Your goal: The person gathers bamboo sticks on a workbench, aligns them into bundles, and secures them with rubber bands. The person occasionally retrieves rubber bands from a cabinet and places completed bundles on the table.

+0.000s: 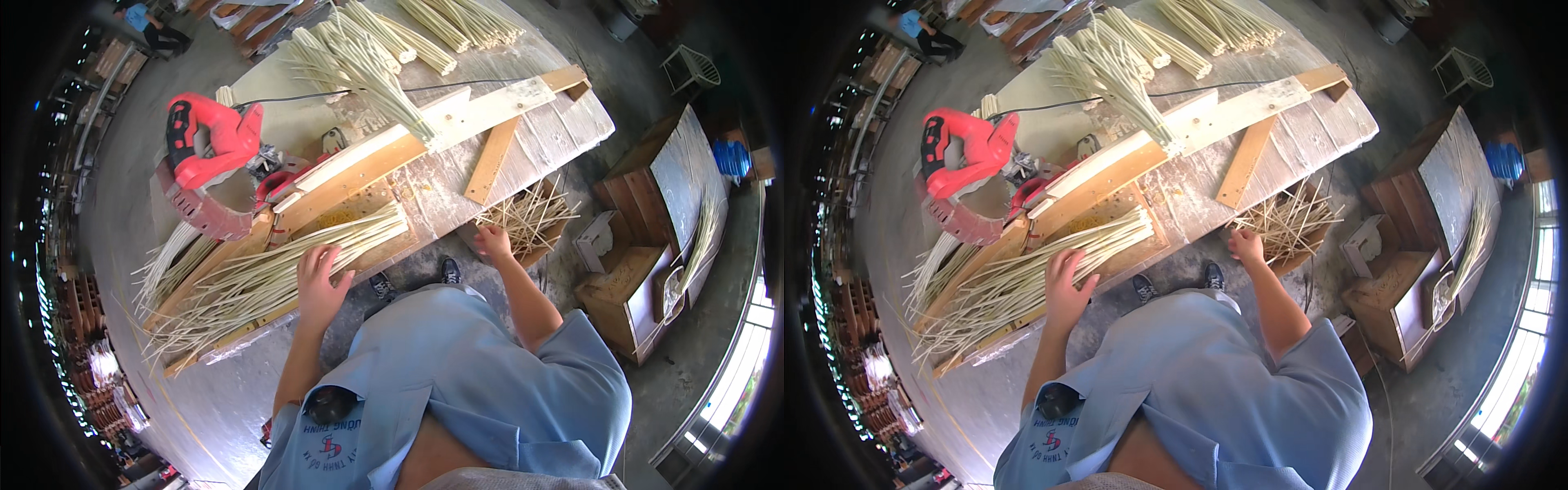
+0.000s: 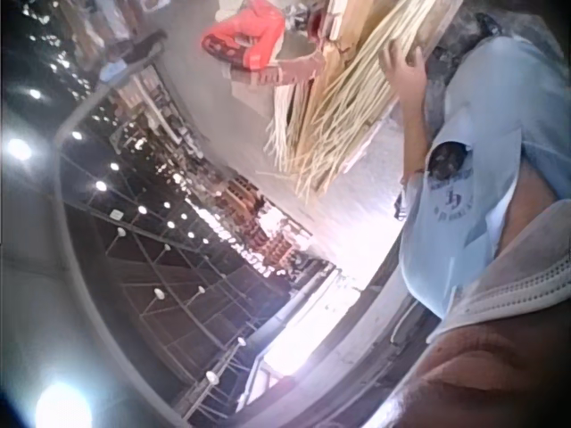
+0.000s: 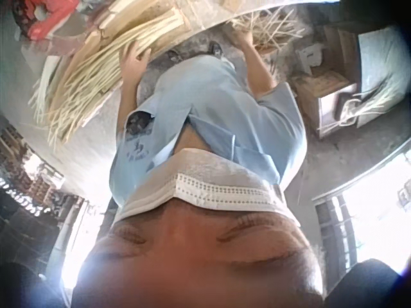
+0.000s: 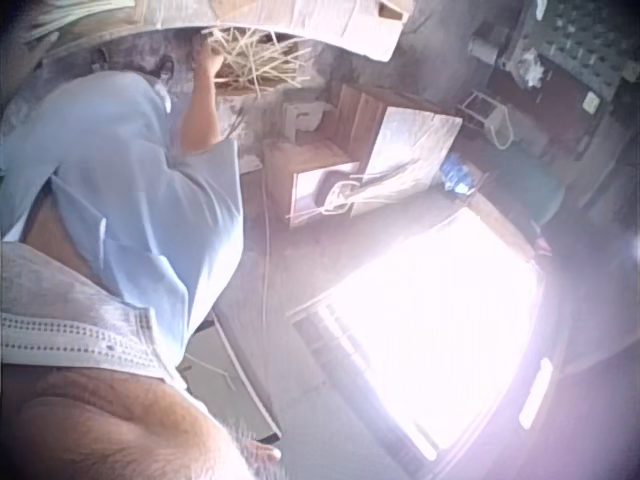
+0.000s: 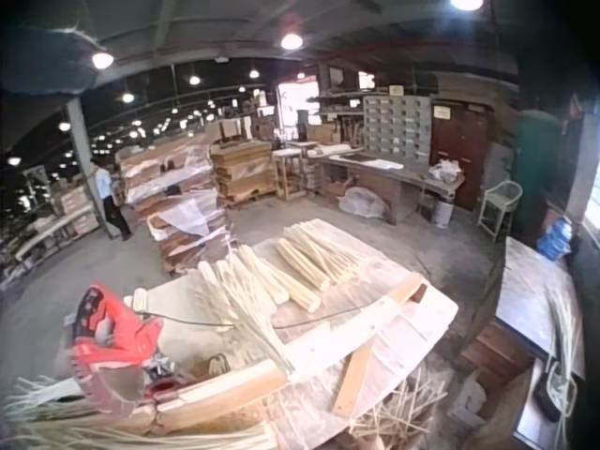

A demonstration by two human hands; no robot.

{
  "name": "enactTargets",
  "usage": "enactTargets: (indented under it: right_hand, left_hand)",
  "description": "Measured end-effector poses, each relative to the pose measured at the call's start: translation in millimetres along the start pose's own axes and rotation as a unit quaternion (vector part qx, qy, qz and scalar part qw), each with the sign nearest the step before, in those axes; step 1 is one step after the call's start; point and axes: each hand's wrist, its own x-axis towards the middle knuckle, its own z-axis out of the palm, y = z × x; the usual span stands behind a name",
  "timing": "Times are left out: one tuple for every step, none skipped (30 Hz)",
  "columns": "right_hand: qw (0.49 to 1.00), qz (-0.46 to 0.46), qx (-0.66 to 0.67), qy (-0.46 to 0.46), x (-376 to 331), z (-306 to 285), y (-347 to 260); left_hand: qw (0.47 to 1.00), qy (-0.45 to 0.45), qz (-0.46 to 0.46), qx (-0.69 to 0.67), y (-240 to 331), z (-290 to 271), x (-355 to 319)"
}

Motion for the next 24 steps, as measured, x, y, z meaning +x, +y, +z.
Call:
enactTargets:
  right_hand:
    - [0.999, -0.039, -0.012, -0.03, -9.2, 9.1, -17.4]
    - [0.993, -0.103, -0.049, -0.016, -18.6, 17.6, -34.7]
    - [0.982, -0.168, -0.086, -0.002, -28.2, 26.5, -52.8]
    - [0.965, -0.234, -0.123, 0.008, -40.3, 37.6, -72.7]
    - [0.935, -0.325, -0.143, -0.001, -59.1, 50.4, -96.2]
    - [0.896, -0.413, -0.165, -0.012, -83.2, 65.1, -123.9]
    - [0.847, -0.497, -0.185, -0.026, -104.4, 80.9, -149.2]
    - [0.789, -0.556, -0.247, -0.087, -119.3, 95.3, -171.2]
    - [0.721, -0.605, -0.307, -0.141, -130.1, 108.3, -187.4]
    - [0.687, -0.6, -0.37, -0.177, -139.6, 123.1, -195.3]
    - [0.648, -0.591, -0.431, -0.212, -146.2, 134.7, -201.6]
    - [0.64, -0.563, -0.454, -0.258, -145.1, 140.8, -207.7]
    - [0.642, -0.559, -0.46, -0.254, -145.5, 142.4, -212.9]
    - [0.644, -0.554, -0.466, -0.248, -146.6, 140.5, -218.0]
    - [0.646, -0.549, -0.471, -0.243, -146.5, 138.5, -221.6]
    - [0.628, -0.586, -0.462, -0.221, -147.5, 133.8, -213.2]
    - [0.614, -0.615, -0.451, -0.203, -149.2, 130.6, -203.7]
    - [0.599, -0.644, -0.438, -0.187, -153.0, 128.7, -194.1]
    - [0.583, -0.671, -0.425, -0.17, -155.9, 128.6, -184.7]
    - [0.573, -0.683, -0.428, -0.151, -157.3, 130.4, -176.1]
    - [0.568, -0.692, -0.427, -0.126, -155.2, 131.2, -168.0]
    - [0.562, -0.703, -0.425, -0.102, -151.0, 133.7, -161.4]
    - [0.555, -0.713, -0.422, -0.078, -146.6, 134.4, -155.2]
    - [0.552, -0.728, -0.401, -0.068, -145.8, 136.9, -154.0]
  left_hand:
    - [1.0, -0.012, 0.008, 0.025, -4.2, -1.1, 5.1]
    - [0.998, -0.025, 0.018, 0.049, -5.3, -2.8, 13.7]
    - [0.996, -0.038, 0.028, 0.074, -7.7, -4.9, 20.6]
    - [0.995, -0.054, 0.033, 0.081, -19.1, -2.1, 21.9]
    - [0.993, -0.064, 0.031, 0.095, -23.1, -2.0, 25.8]
    - [0.991, -0.073, 0.027, 0.108, -24.0, -2.1, 28.5]
    - [0.989, -0.082, 0.021, 0.12, -25.8, -3.7, 29.5]
    - [0.988, -0.093, 0.016, 0.12, -31.5, -2.5, 29.4]
    - [0.987, -0.106, 0.017, 0.119, -33.4, -3.3, 32.4]
    - [0.985, -0.121, 0.017, 0.119, -33.9, -2.9, 35.2]
    - [0.984, -0.135, 0.018, 0.118, -34.6, -3.1, 37.6]
    - [0.981, -0.151, 0.02, 0.119, -37.1, -3.2, 38.6]
    - [0.981, -0.153, 0.022, 0.117, -38.6, -3.3, 37.9]
    - [0.981, -0.156, 0.025, 0.115, -39.4, -3.4, 36.3]
    - [0.981, -0.159, 0.027, 0.112, -42.2, -3.1, 35.7]
    - [0.982, -0.156, 0.03, 0.106, -45.9, -2.6, 31.9]
    - [0.984, -0.145, 0.039, 0.095, -49.7, -1.3, 30.6]
    - [0.986, -0.133, 0.048, 0.084, -53.1, -0.4, 28.5]
    - [0.988, -0.121, 0.057, 0.074, -56.0, 0.7, 26.3]
    - [0.989, -0.116, 0.06, 0.072, -58.4, 2.1, 24.3]
    - [0.989, -0.111, 0.067, 0.071, -58.5, 3.8, 25.2]
    - [0.99, -0.103, 0.071, 0.071, -58.1, 5.2, 26.2]
    - [0.989, -0.103, 0.074, 0.072, -57.7, 6.2, 26.7]
    - [0.989, -0.103, 0.075, 0.076, -59.2, 5.3, 27.5]
